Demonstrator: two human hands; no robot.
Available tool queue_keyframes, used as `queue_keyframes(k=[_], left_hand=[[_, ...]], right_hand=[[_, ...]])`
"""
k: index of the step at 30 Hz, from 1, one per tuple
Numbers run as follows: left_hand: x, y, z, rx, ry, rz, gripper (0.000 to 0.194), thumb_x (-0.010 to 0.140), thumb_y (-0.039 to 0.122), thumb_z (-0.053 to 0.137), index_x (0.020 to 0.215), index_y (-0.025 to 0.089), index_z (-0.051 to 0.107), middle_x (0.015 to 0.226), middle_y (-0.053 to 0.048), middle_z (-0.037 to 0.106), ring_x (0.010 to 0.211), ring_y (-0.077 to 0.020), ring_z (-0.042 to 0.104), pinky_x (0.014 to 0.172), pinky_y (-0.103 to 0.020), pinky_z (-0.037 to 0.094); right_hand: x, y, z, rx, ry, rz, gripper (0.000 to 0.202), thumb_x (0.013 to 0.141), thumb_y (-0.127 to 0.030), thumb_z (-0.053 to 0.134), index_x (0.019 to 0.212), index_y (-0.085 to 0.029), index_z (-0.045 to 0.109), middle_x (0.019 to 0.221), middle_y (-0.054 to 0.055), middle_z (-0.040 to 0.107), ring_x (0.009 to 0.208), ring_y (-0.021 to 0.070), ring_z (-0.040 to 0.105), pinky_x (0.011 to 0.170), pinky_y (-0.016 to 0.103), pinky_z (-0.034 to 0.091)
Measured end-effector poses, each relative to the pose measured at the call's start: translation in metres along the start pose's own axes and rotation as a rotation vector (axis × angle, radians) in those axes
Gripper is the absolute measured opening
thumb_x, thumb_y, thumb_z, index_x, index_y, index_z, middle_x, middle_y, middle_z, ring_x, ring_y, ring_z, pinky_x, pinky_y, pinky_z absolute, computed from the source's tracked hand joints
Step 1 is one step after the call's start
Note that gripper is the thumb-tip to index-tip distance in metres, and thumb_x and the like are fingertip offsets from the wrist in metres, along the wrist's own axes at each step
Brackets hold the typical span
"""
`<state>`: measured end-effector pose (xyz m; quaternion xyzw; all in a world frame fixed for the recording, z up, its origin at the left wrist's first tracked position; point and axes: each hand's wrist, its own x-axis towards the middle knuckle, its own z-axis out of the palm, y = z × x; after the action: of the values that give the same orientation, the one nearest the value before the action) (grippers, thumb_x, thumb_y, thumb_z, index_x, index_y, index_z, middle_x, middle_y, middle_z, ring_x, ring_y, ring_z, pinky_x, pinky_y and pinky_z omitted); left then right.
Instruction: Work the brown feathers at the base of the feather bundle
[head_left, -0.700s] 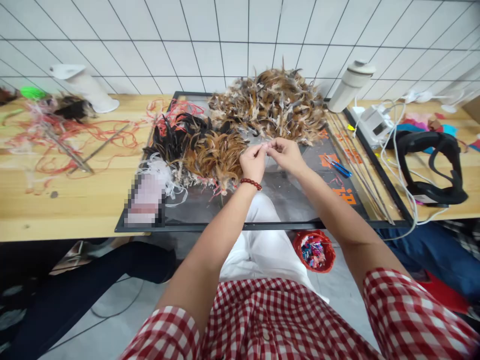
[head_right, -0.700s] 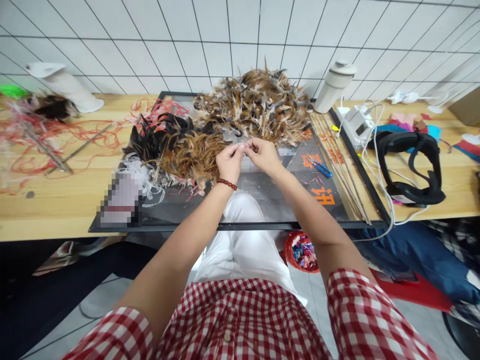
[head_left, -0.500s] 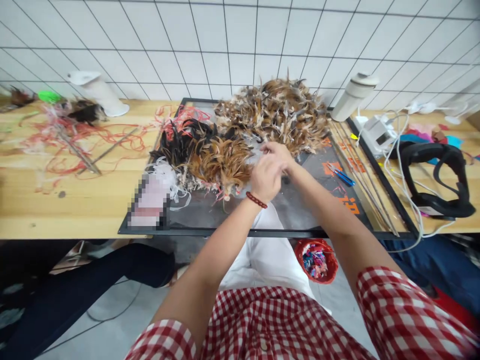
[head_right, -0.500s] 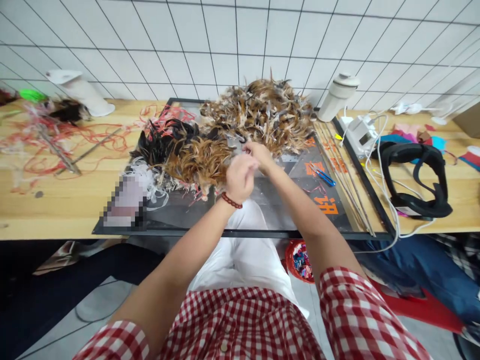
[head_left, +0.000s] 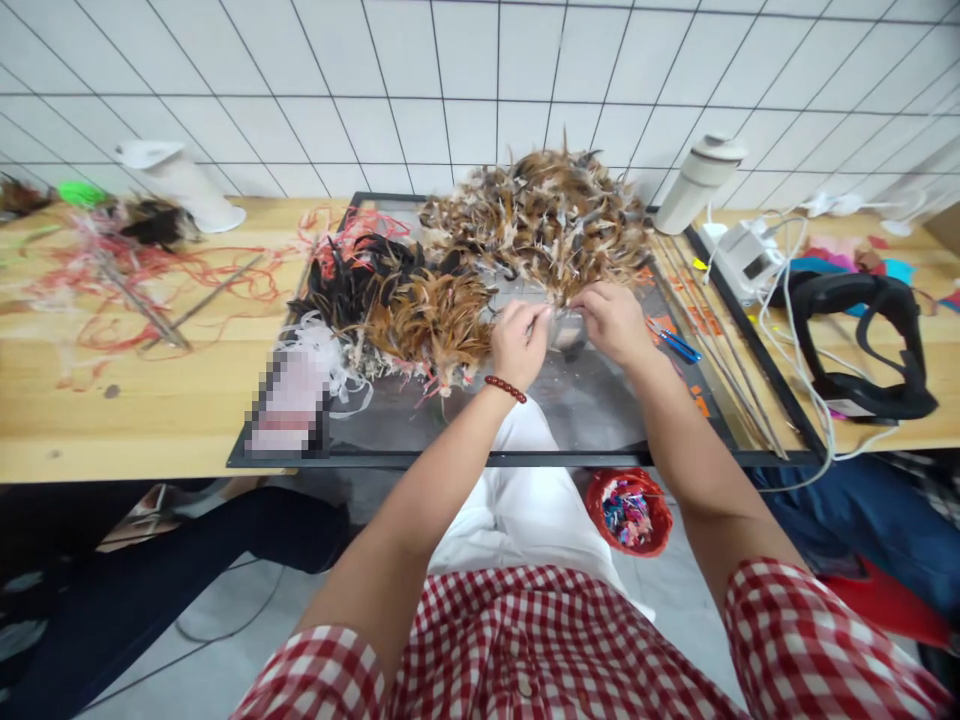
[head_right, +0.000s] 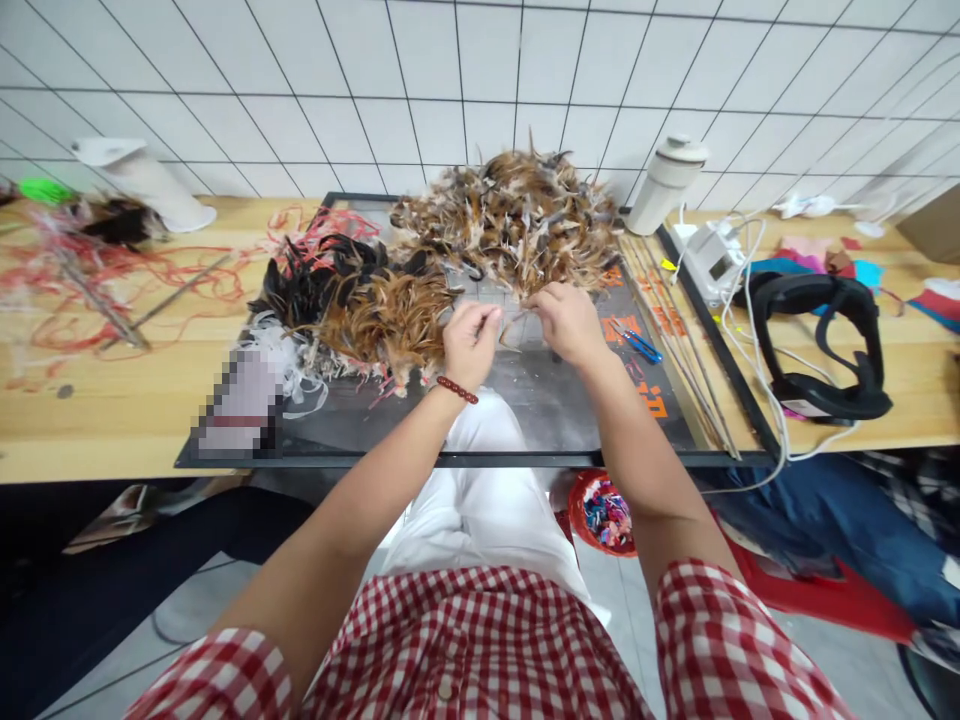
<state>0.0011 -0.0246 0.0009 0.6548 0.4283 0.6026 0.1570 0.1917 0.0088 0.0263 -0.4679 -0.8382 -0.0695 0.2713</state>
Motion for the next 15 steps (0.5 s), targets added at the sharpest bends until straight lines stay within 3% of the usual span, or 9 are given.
queue_keyframes(k=[3, 6, 9, 15], left_hand=[[0.003, -0.005, 0.002, -0.134, 0.009, -0.233, 0.02, 0.095, 0.029, 0.065, 0.084, 0.018, 0.077, 0.087, -0.006, 0.075, 0.084, -0.0156, 0.067, 0.081, -0.027, 0.051], [0.004, -0.006, 0.006, -0.283, -0.099, -0.482, 0.016, 0.093, 0.021, 0.067, 0.081, 0.017, 0.077, 0.074, -0.002, 0.074, 0.07, -0.0122, 0.065, 0.073, -0.024, 0.05], [0.004, -0.001, 0.009, -0.381, -0.163, -0.621, 0.018, 0.091, 0.017, 0.069, 0.074, 0.016, 0.075, 0.065, 0.001, 0.07, 0.061, -0.0092, 0.063, 0.065, -0.021, 0.048], [0.007, 0.018, 0.006, -0.571, -0.175, -0.927, 0.017, 0.094, 0.014, 0.067, 0.077, 0.013, 0.072, 0.054, 0.005, 0.063, 0.046, -0.0045, 0.057, 0.052, -0.016, 0.045]], right_hand=[[-0.001, -0.015, 0.0, -0.077, 0.033, -0.119, 0.029, 0.103, -0.024, 0.047, 0.106, -0.023, 0.076, 0.106, 0.01, 0.077, 0.098, 0.0254, 0.063, 0.085, 0.039, 0.041], [0.002, -0.027, 0.002, -0.091, 0.057, -0.168, 0.028, 0.104, -0.025, 0.047, 0.107, -0.023, 0.075, 0.105, 0.01, 0.077, 0.099, 0.0251, 0.062, 0.086, 0.04, 0.039], [0.001, -0.028, 0.004, -0.05, 0.098, -0.177, 0.029, 0.103, -0.024, 0.046, 0.105, -0.022, 0.075, 0.103, 0.01, 0.077, 0.098, 0.0249, 0.063, 0.086, 0.04, 0.042], [0.001, -0.018, 0.007, 0.235, 0.242, 0.058, 0.03, 0.103, -0.033, 0.048, 0.1, -0.021, 0.075, 0.1, 0.011, 0.076, 0.097, 0.0248, 0.068, 0.088, 0.04, 0.051]])
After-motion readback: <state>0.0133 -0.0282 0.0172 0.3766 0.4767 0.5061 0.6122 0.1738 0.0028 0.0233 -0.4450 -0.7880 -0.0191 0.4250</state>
